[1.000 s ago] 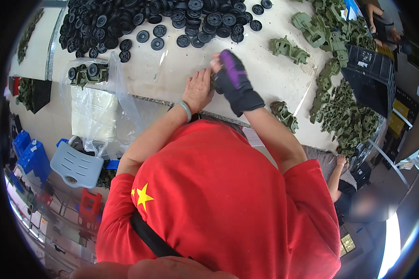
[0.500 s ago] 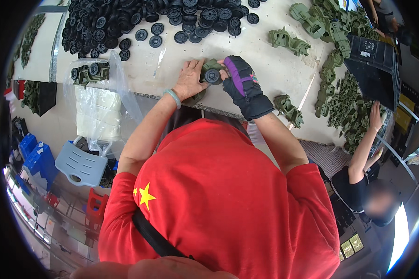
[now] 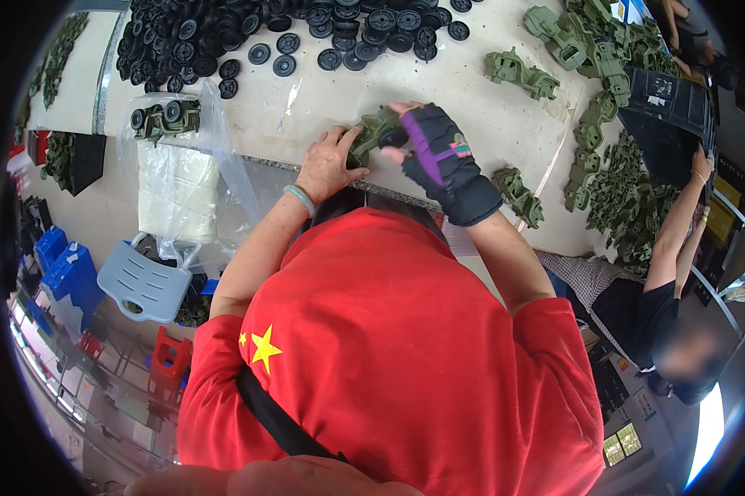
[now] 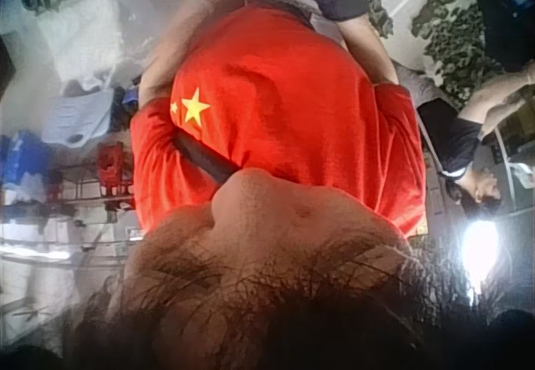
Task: Assembling small green toy tanks by attaching wheels and upper chassis components.
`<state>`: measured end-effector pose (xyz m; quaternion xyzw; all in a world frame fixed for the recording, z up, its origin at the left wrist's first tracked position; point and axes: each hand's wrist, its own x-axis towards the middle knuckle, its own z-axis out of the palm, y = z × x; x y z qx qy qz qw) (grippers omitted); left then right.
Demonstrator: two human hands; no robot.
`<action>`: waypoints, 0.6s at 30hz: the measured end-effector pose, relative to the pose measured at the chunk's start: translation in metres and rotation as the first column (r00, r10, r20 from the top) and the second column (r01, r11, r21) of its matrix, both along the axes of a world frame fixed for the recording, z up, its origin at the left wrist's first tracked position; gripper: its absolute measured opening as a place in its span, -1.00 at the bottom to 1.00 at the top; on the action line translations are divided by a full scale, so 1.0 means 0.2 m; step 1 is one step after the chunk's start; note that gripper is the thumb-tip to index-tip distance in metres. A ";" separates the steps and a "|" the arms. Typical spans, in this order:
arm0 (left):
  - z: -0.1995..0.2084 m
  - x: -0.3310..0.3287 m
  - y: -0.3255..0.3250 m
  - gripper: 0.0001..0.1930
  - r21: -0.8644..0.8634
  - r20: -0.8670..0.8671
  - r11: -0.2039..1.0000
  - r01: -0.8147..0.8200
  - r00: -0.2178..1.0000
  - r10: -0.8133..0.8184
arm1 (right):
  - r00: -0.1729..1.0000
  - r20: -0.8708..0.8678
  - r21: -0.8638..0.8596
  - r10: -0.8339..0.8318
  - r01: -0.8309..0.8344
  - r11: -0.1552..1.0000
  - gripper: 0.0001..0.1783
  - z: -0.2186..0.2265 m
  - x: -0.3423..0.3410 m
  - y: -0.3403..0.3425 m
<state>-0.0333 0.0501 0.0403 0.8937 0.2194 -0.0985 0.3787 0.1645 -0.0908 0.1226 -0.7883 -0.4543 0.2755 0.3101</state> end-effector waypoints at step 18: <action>-0.03 0.15 -0.05 -0.08 -0.054 -0.077 0.997 0.058 0.995 -0.062 | 0.855 0.423 0.043 0.301 -0.350 0.936 -0.57 -0.03 -0.05 -0.10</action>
